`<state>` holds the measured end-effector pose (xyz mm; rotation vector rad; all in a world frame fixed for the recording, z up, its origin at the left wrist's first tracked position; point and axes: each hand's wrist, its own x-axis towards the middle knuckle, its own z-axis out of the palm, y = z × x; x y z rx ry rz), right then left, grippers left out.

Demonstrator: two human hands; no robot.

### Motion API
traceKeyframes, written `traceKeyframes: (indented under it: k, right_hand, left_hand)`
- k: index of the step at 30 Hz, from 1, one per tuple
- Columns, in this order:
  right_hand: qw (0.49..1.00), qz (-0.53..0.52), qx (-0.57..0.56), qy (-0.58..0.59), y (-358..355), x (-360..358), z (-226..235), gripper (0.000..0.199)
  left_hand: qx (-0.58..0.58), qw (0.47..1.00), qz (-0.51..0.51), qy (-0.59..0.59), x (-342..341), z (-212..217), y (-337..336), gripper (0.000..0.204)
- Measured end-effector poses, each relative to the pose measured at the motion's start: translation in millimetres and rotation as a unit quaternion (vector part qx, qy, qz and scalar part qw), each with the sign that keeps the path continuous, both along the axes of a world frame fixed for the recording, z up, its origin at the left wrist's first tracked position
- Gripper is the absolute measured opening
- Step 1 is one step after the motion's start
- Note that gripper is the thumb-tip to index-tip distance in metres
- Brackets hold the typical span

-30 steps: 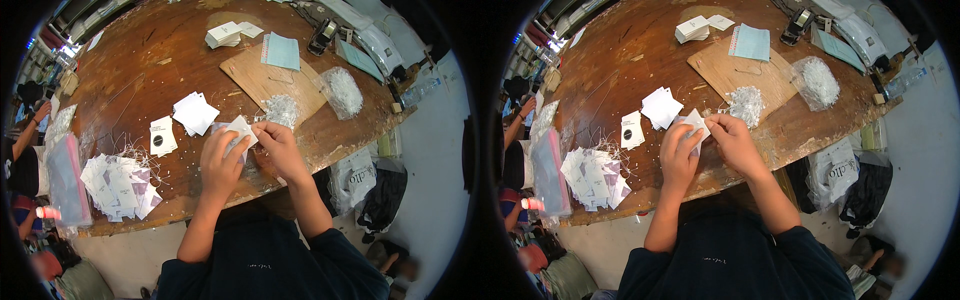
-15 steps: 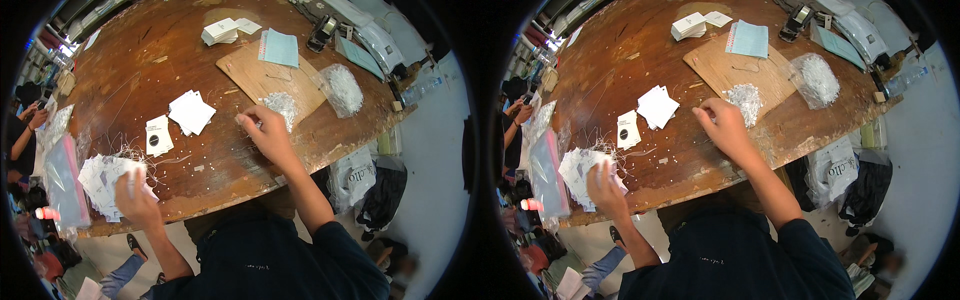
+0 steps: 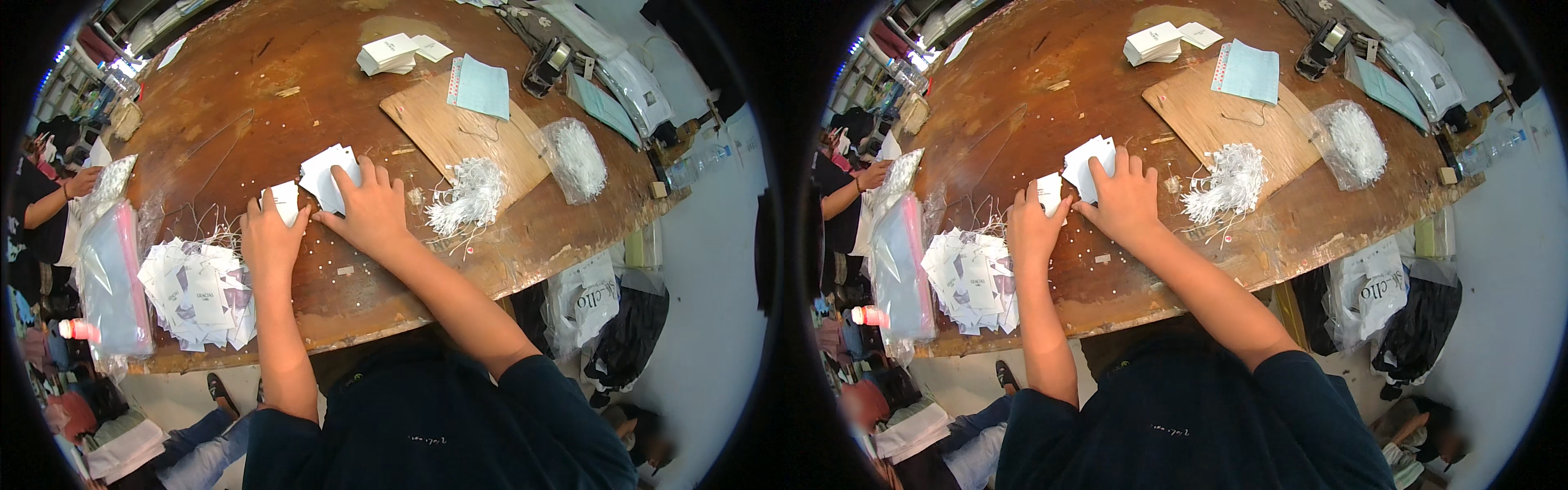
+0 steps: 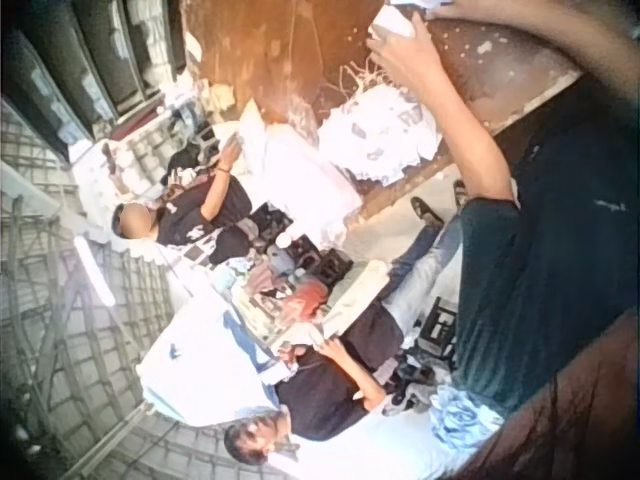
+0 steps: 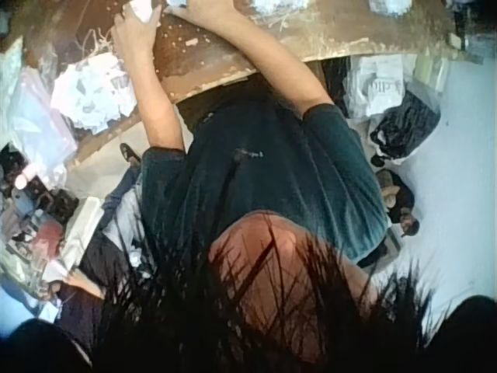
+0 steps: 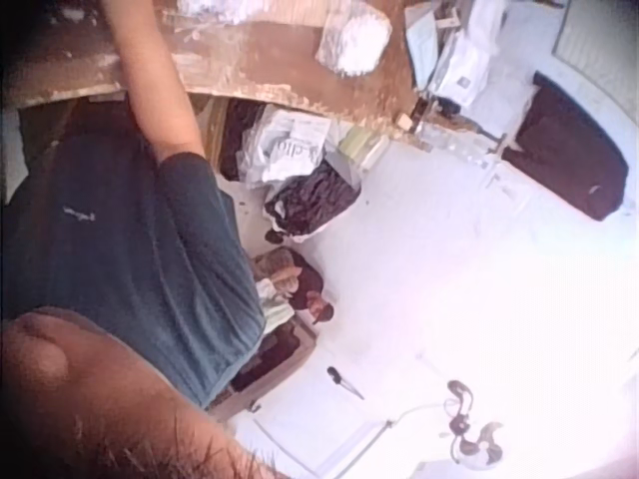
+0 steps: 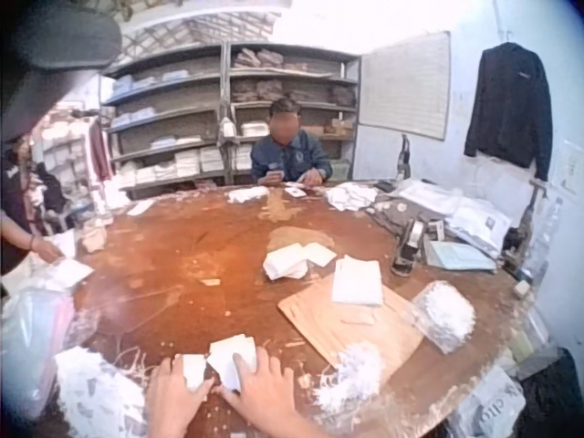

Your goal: The person repeatedly picks small white paper tags and thin white strings from a cluttered wooden table, threads the string through a hole in each tag, and places the assembled units into a growing pile. The person handles items one at a time throughout the clip.

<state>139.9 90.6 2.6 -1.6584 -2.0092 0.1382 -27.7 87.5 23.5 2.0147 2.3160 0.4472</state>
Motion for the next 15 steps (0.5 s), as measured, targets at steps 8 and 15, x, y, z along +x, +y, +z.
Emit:
traceKeyframes:
  k: [8, 15]
  right_hand:
    - [0.999, -0.023, -0.020, -0.044, 7.9, -12.3, -6.7, 0.061]
    - [0.994, -0.034, -0.099, -0.042, -5.1, 47.4, 2.0, 0.065]
  left_hand:
    - [0.009, 1.000, -0.017, 0.015, 22.8, -7.4, 11.8, 0.067]
    - [0.003, 0.997, -0.074, 0.028, 67.5, -14.1, 20.1, 0.074]
